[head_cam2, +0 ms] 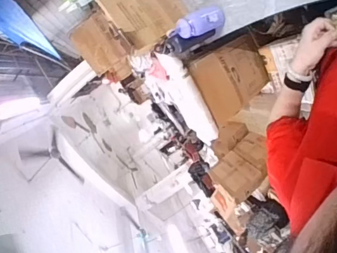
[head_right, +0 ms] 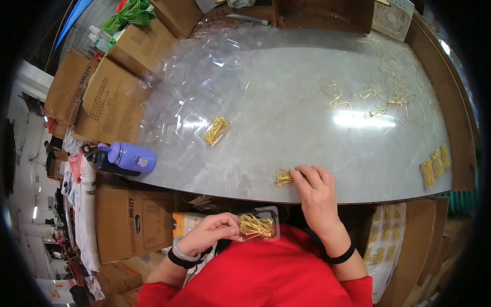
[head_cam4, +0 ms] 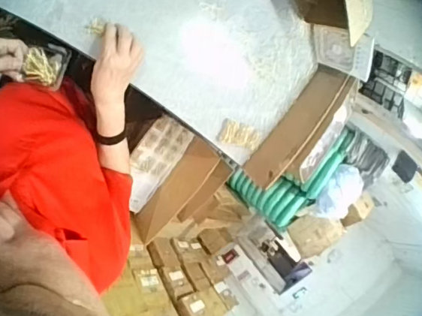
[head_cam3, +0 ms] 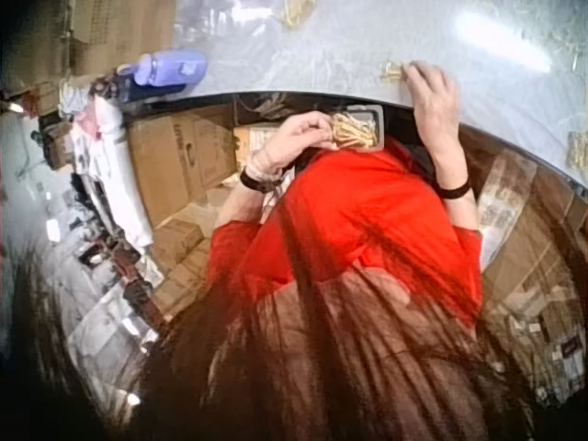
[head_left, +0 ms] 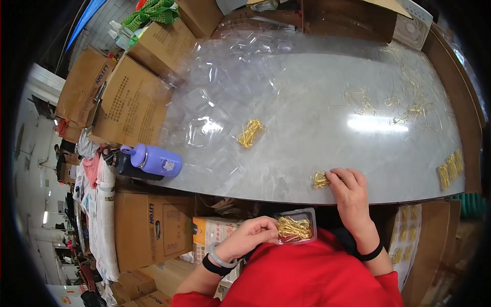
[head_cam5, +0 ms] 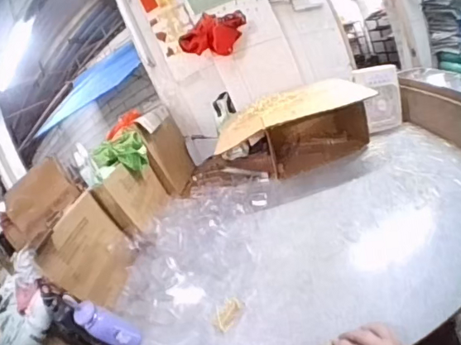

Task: Packaging small gold metal pins into plastic bags and placing them into a box.

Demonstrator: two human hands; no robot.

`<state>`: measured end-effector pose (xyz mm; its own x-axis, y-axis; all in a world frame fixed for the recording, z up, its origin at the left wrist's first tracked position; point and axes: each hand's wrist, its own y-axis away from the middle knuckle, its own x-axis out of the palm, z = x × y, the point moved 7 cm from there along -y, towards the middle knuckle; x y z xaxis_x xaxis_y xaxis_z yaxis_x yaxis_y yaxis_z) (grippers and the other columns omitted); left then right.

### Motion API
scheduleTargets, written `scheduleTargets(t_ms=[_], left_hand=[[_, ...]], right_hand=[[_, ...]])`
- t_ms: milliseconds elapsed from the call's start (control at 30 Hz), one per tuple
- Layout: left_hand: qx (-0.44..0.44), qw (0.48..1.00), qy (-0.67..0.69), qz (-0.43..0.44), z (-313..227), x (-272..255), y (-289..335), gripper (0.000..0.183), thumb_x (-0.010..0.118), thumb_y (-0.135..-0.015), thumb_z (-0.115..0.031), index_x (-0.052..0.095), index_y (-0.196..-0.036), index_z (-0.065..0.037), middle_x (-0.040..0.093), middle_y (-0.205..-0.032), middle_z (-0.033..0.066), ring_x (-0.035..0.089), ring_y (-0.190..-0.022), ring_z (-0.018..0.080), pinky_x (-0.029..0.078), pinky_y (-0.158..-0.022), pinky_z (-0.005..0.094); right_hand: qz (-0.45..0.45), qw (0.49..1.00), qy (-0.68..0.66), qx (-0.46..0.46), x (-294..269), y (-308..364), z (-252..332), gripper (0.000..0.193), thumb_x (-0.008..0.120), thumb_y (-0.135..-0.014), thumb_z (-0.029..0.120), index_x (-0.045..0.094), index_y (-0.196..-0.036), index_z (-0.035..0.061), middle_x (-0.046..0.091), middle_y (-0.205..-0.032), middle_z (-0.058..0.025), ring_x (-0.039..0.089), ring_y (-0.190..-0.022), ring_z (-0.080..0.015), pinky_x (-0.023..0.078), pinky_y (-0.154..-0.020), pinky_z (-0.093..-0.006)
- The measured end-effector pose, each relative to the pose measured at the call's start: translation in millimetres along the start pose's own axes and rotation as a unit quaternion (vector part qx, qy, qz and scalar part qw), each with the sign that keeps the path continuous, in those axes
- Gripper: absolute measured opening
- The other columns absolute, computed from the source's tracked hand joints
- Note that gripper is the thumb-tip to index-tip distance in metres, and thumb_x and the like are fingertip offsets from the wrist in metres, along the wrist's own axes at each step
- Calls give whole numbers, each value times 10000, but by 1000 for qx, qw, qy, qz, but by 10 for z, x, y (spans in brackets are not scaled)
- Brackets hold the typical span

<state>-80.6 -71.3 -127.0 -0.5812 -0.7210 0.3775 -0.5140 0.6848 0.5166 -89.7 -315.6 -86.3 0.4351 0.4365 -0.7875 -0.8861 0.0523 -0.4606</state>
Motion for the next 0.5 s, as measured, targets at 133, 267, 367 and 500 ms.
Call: scheduleTargets(t_ms=[133,267,367,500], left_hand=[[-65,996,44,-31,384,-84,-233,87,528,-1031,-39,589,-1050,20,647,-1096,85,673,-1074,220,563,-975,347],[-23,994,105,-12,386,61,-431,70,514,-1037,-36,564,-1043,14,657,-1102,119,672,-1121,258,570,-990,399],[-2,992,129,-2,392,131,-451,79,511,-1045,-53,563,-1029,4,654,-1108,111,676,-1078,238,556,-1011,405],[9,992,127,3,463,126,-427,92,507,-1050,-64,564,-1029,4,648,-1107,102,670,-1037,203,548,-1009,394]], right_hand=[[32,999,-5,-39,37,-41,60,373,626,-766,-10,672,-1134,36,643,-1146,-76,579,-1065,-303,482,-935,-407],[83,991,-55,-88,49,9,190,395,619,-747,12,676,-1138,36,637,-1149,-77,587,-1059,-292,497,-923,-399],[113,980,-101,-130,51,195,384,389,622,-762,36,686,-1145,42,637,-1150,-69,589,-1067,-268,507,-913,-392],[118,977,-97,-152,118,397,490,382,664,-764,69,693,-1145,43,639,-1153,-62,591,-1081,-250,510,-905,-383]])
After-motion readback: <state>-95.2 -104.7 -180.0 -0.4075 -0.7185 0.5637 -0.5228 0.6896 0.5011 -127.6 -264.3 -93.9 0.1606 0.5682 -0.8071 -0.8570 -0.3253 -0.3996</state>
